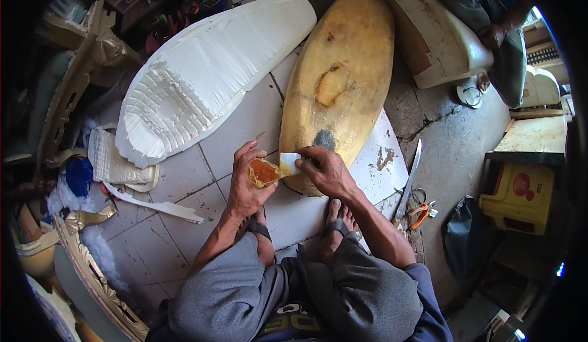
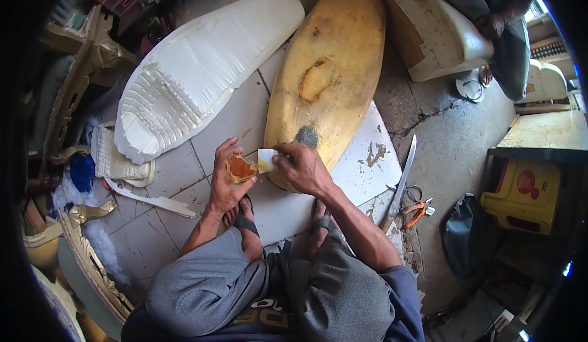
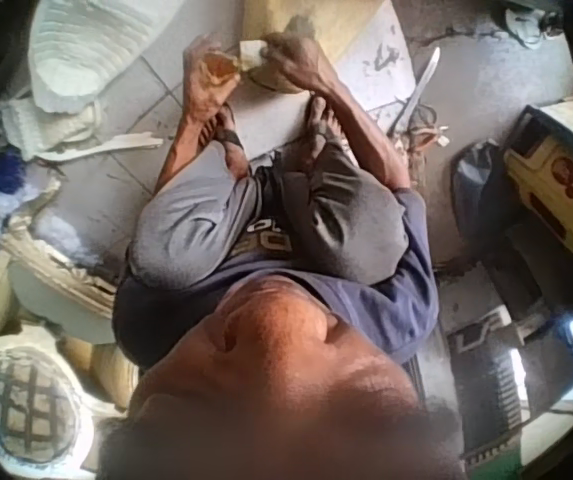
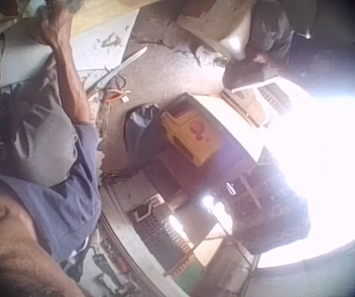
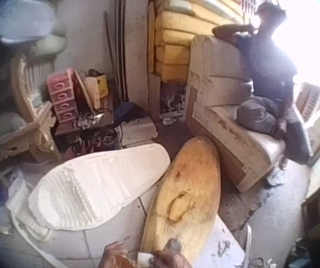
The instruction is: The person applies glue to a foam seat core using a small scraper and attaches a fabric layer to the surface.
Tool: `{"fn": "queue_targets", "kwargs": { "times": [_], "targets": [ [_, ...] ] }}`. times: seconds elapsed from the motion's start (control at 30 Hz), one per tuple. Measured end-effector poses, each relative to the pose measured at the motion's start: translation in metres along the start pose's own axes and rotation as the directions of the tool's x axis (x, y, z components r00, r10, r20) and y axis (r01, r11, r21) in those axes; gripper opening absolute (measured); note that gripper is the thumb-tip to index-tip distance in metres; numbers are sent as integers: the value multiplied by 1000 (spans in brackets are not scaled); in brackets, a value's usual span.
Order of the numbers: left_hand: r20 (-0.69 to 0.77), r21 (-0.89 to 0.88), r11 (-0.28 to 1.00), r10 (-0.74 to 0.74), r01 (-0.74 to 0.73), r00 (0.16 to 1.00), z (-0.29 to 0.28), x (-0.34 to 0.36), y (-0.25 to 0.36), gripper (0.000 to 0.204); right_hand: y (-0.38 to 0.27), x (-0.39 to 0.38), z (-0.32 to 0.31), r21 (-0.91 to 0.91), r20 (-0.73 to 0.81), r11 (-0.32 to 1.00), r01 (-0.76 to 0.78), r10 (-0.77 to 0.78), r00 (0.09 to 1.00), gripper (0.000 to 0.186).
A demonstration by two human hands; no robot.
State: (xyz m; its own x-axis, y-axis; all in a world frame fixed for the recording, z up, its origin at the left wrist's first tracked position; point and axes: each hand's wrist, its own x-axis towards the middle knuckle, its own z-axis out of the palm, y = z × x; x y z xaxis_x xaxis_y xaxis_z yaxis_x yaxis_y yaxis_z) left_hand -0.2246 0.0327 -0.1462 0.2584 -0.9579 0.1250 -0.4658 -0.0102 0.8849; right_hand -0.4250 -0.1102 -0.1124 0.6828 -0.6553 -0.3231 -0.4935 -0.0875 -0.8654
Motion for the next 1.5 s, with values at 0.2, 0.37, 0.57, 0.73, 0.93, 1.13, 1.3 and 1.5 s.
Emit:
{"fn": "queue_targets", "kwargs": {
  "times": [0.2,0.37,0.57,0.73,0.93,1.13,1.3,1.5],
  "targets": [
    [20,-112,993,36,-34,999,3,2,1,79,7,-5,-1,-94,7,992,88,-88,996,37],
    [82,-266,952,-137,155,987,7,-9,-10,84,1,-10,-2,-94,47,979,182,-179,983,35],
    [91,221,971,69,-88,993,-3,4,9,82,0,-13,-4,-36,62,981,191,-189,980,33],
    [45,367,929,29,-43,999,0,-2,4,80,2,-10,-20,398,279,917,-1,-120,953,32],
    [40,208,976,-74,64,996,0,-2,2,81,46,66,-90,-150,-198,984,98,-127,972,37],
    [17,137,988,-70,67,997,2,-4,-5,77,80,129,-111,-467,-308,872,144,-314,898,32],
    [-64,81,981,-172,177,983,-10,-10,-11,75,73,117,-86,-551,63,759,347,-376,924,37],
    [-52,156,983,-89,96,995,-4,-2,-12,76,79,121,-109,-618,-291,768,167,-421,859,30]
  ]
}}
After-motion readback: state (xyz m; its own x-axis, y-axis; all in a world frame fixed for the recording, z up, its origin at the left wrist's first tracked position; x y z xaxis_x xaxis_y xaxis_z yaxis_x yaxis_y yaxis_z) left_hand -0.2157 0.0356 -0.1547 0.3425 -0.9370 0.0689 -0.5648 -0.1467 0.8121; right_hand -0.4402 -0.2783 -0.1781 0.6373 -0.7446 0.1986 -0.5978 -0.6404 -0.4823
